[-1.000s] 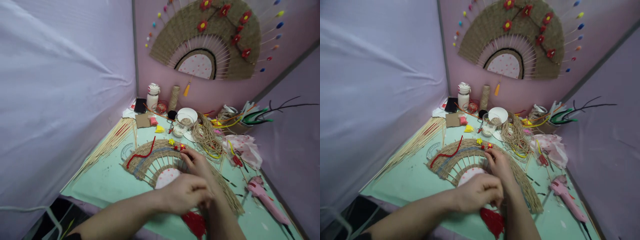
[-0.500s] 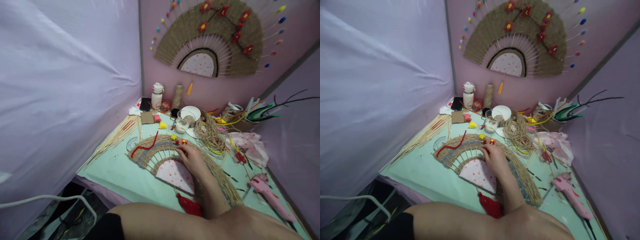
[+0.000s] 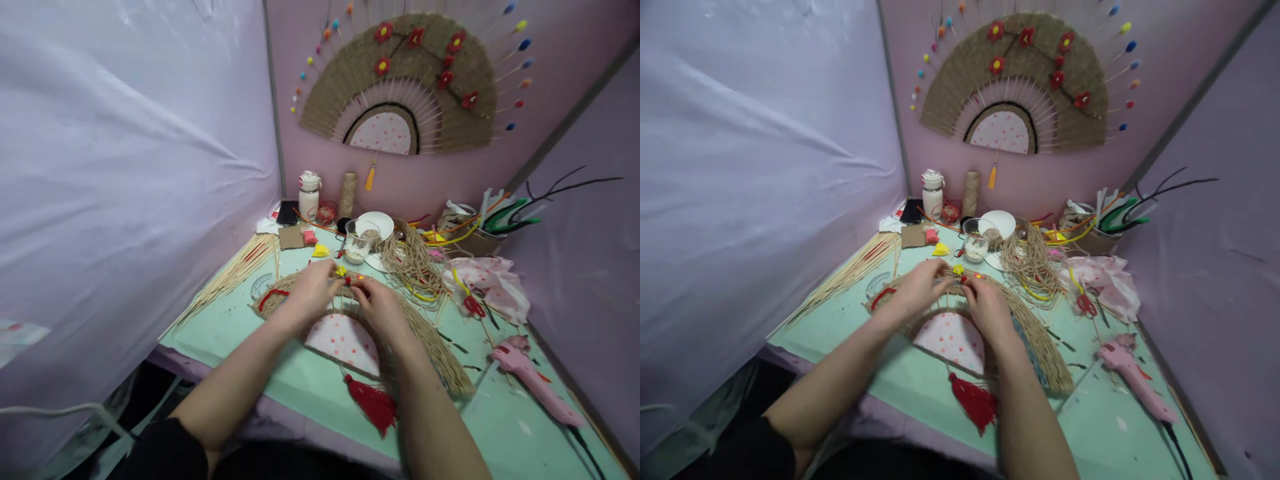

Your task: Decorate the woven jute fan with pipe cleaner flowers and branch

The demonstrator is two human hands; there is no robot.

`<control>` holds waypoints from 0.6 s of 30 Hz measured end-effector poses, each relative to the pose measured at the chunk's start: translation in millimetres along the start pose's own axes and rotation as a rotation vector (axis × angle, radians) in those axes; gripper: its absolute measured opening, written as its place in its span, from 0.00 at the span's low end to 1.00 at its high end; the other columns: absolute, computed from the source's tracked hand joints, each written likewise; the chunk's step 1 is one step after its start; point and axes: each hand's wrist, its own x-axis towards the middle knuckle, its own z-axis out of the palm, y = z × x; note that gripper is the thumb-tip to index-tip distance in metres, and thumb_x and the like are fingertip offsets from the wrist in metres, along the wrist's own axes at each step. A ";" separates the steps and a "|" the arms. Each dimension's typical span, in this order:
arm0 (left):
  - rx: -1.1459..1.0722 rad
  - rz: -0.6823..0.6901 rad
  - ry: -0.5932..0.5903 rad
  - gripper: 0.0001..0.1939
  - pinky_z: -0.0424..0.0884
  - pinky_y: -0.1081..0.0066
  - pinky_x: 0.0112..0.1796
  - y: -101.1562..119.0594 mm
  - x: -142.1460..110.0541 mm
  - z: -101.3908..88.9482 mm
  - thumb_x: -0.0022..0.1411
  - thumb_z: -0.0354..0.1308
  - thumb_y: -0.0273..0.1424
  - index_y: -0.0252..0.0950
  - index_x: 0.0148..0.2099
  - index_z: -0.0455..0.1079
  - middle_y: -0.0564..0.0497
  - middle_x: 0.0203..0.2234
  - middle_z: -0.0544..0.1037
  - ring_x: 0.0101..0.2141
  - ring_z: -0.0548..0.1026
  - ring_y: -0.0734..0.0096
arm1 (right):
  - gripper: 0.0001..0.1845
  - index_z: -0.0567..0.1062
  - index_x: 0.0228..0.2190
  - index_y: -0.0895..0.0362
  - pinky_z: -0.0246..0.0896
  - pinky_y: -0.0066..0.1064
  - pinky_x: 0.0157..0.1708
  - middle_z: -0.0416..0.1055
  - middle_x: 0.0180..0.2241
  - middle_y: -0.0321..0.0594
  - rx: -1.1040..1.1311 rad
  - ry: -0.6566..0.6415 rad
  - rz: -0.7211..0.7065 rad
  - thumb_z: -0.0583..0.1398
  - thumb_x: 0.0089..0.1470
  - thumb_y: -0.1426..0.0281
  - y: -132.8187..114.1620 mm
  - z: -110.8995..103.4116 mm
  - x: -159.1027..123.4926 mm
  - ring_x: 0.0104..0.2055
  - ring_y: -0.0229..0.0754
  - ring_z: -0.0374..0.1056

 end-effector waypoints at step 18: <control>1.052 -0.007 0.161 0.10 0.55 0.73 0.25 52.1 -1.7 -49.8 0.61 0.48 0.38 0.37 0.32 0.62 0.53 0.20 0.68 0.21 0.63 0.74 | 0.14 0.75 0.28 0.58 0.56 0.30 0.31 0.73 0.25 0.39 0.140 0.383 0.226 0.56 0.54 0.62 13.2 -28.2 3.0 0.27 0.39 0.65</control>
